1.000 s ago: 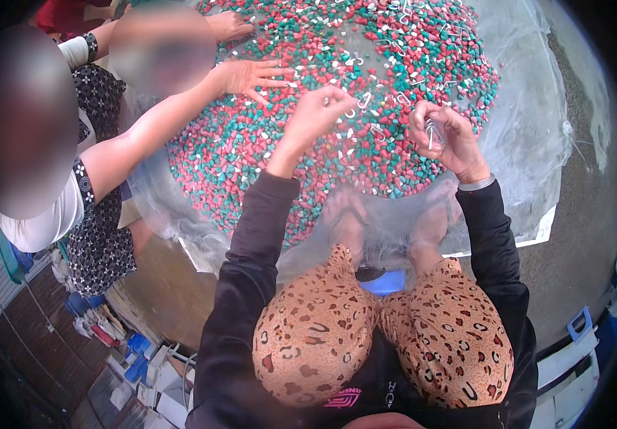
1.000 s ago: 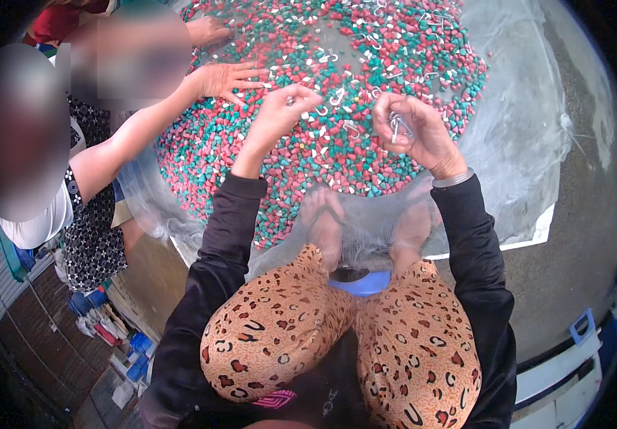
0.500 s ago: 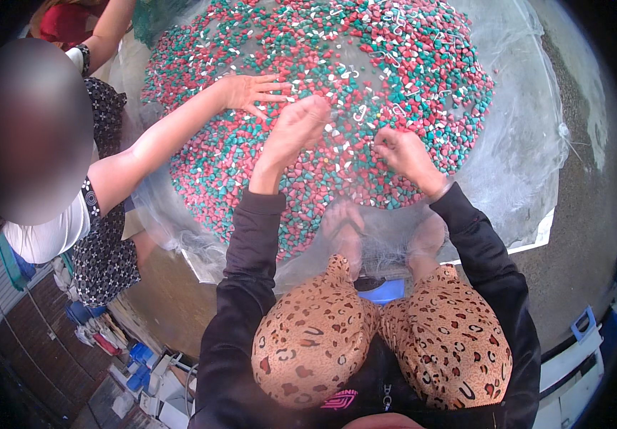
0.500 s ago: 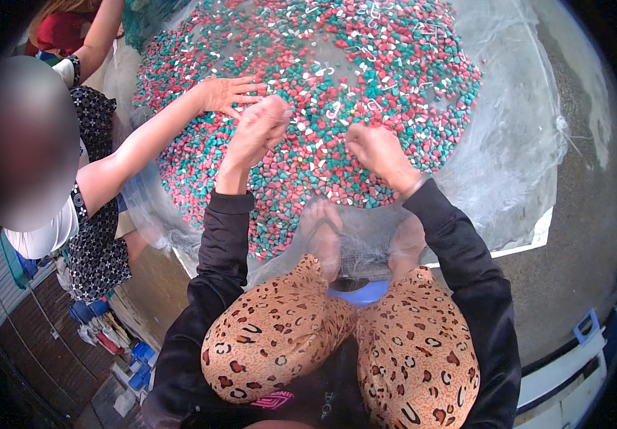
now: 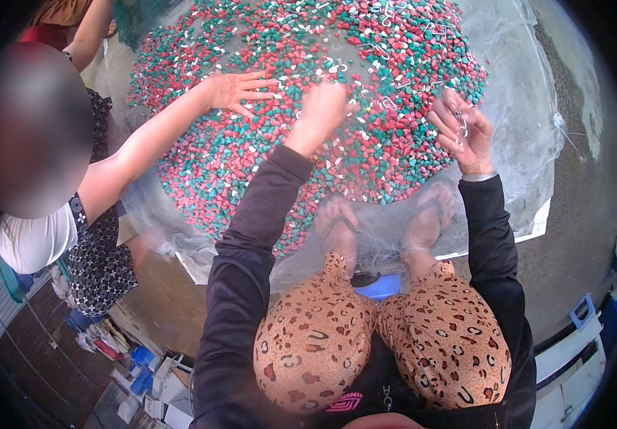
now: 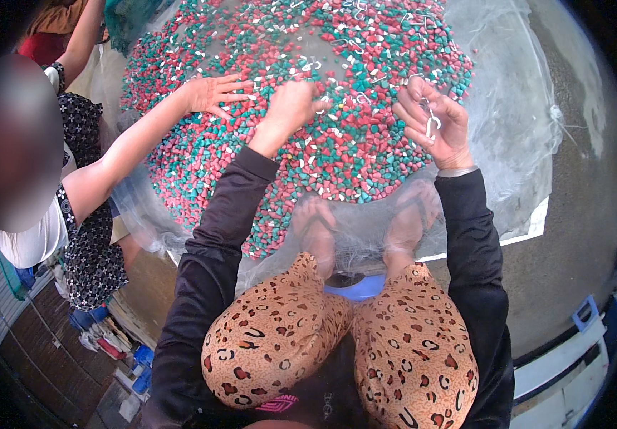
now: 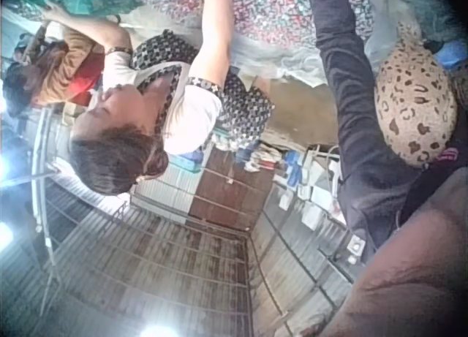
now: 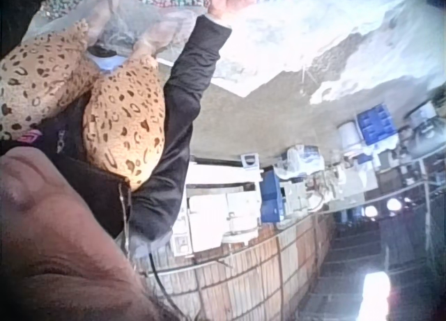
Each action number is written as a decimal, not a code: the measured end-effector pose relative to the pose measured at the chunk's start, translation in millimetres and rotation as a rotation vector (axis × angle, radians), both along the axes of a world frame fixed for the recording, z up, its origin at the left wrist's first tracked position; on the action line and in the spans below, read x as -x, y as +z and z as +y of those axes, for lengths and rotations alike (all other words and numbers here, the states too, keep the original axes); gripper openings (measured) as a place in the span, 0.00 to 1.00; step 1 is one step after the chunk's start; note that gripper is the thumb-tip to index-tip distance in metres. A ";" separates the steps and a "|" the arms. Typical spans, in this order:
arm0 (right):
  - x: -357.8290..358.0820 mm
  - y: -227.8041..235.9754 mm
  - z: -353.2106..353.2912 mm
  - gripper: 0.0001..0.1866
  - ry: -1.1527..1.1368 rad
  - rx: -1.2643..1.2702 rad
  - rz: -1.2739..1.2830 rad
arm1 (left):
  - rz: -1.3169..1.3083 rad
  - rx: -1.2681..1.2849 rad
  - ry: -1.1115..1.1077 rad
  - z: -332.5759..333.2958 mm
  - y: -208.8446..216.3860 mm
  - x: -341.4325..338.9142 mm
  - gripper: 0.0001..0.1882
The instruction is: The person sits on a low stool and sorts small red, green, and white plastic pieces by hand from a large pile on a plastic sheet. They pick up individual pieces and place them into nearby green baskets while another person works alongside.
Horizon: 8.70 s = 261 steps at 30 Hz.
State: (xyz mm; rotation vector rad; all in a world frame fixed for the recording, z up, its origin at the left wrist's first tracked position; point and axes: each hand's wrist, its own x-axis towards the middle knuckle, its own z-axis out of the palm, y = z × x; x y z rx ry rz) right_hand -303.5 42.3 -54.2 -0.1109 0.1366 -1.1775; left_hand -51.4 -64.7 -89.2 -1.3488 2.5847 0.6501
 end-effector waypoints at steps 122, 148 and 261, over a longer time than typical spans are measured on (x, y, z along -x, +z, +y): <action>-104.9 -37.2 133.6 0.10 0.597 0.856 1.617 | 1.035 -0.778 0.789 37.4 62.3 -94.4 0.08; -46.2 -40.6 -38.0 0.12 0.045 0.292 1.805 | 0.133 0.009 0.253 26.4 18.4 -74.3 0.10; -57.3 77.6 -28.3 0.11 -0.228 0.116 1.202 | 1.969 -1.918 0.899 36.0 13.5 45.3 0.12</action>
